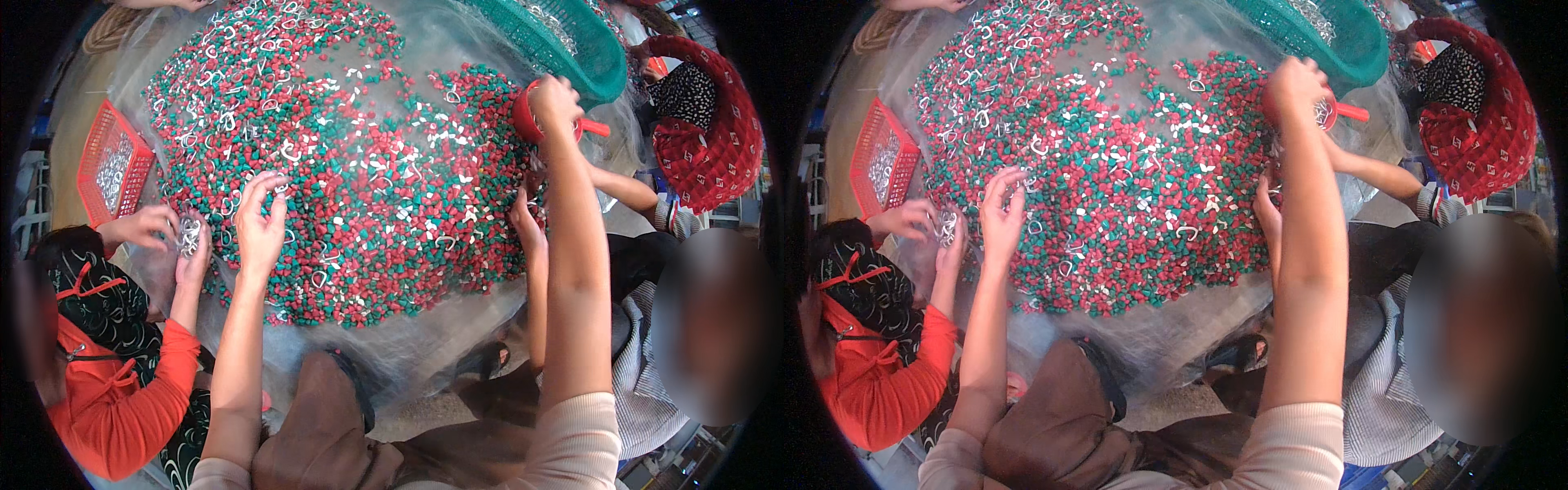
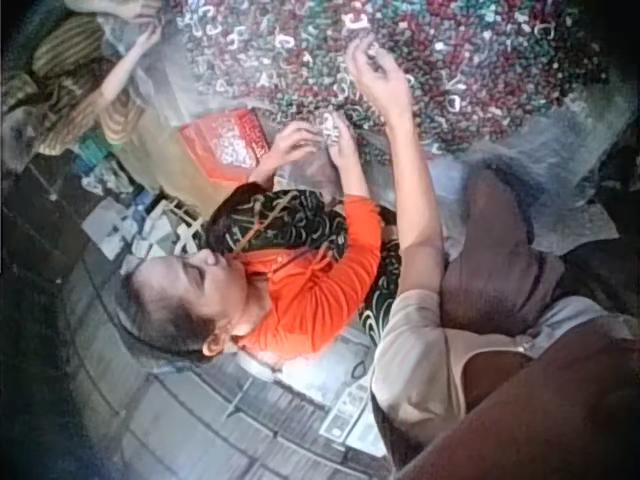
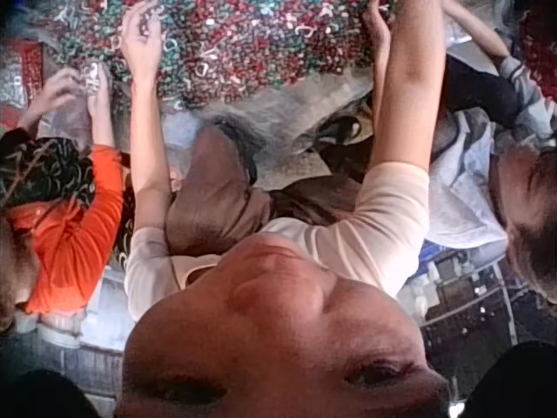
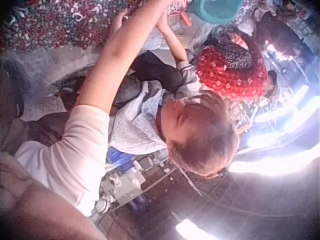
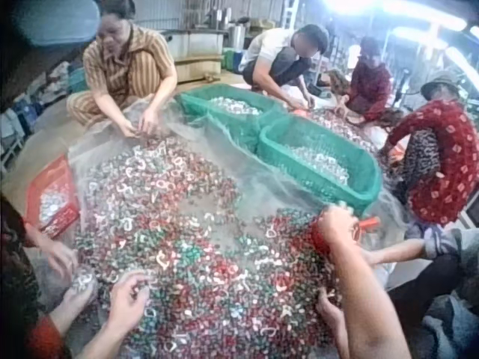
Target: The person sits on the floor and sorts small red, green, and white plastic pieces by hand, picking them from a large pile and placing them into separate containers. Other people are also sorting nearby.
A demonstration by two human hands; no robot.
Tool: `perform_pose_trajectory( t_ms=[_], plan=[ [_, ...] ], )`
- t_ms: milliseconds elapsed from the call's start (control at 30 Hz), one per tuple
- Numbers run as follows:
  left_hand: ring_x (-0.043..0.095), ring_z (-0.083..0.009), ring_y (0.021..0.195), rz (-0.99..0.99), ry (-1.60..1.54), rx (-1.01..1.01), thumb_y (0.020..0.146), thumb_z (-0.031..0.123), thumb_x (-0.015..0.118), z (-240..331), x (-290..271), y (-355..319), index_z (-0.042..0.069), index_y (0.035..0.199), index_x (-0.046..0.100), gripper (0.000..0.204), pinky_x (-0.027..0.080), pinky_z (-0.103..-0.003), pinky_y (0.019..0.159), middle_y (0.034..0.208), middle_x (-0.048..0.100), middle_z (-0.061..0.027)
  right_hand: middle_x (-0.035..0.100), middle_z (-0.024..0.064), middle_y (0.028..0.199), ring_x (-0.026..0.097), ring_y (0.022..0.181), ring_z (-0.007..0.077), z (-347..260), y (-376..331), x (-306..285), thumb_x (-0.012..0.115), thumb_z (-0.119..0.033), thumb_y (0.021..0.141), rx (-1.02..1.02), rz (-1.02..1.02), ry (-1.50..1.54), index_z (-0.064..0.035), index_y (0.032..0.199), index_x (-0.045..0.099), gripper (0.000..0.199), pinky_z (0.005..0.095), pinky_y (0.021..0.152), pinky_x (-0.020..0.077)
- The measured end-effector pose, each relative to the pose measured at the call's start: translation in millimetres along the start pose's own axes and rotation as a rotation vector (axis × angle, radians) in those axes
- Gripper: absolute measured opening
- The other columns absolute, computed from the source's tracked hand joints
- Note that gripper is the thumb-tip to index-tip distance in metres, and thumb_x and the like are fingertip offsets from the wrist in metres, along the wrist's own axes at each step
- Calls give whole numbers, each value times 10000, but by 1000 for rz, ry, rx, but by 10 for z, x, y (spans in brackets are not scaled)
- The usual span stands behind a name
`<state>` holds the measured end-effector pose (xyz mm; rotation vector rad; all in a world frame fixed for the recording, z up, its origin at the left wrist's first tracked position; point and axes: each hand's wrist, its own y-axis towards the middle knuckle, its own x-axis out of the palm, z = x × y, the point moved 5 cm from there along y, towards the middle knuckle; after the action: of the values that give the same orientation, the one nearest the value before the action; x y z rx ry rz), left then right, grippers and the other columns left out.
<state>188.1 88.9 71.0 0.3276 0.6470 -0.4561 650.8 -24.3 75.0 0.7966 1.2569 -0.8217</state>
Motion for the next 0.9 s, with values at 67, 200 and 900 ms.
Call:
perform_pose_trajectory(
  t_ms=[67, 200, 900],
  plan=[
    [541, -264, 1092, -8, -49, -8, 819, 41, 562, 18, 86, 23, 56, 999, 634, 195, 401, -349, 948, 1122, 578, -129, 587, 142, 1086, 574, 1003, 353, -425, -52, 195, 526, -160, 801, -383, 71, 148, -120, 1006, 642, 239, 492, 832, 479],
    [564, -262, 1044, -75, -94, 60, 809, 28, 564, 150, 317, 46, 46, 967, 634, 174, 422, -348, 915, 1049, 609, -122, 592, 96, 1106, 556, 1034, 320, -911, -409, 758, 566, -144, 778, -546, 70, 295, -204, 1062, 652, 303, 425, 856, 492],
    [592, -261, 860, -489, 271, 201, 758, 276, 668, -21, 806, 199, 76, 827, 594, 223, 478, -391, 722, 854, 598, -72, 647, 104, 742, 605, 697, 195, -658, -1961, 488, 693, -222, 752, -92, -491, 1219, -28, 863, 679, 224, 319, 676, 469]
  ],
)
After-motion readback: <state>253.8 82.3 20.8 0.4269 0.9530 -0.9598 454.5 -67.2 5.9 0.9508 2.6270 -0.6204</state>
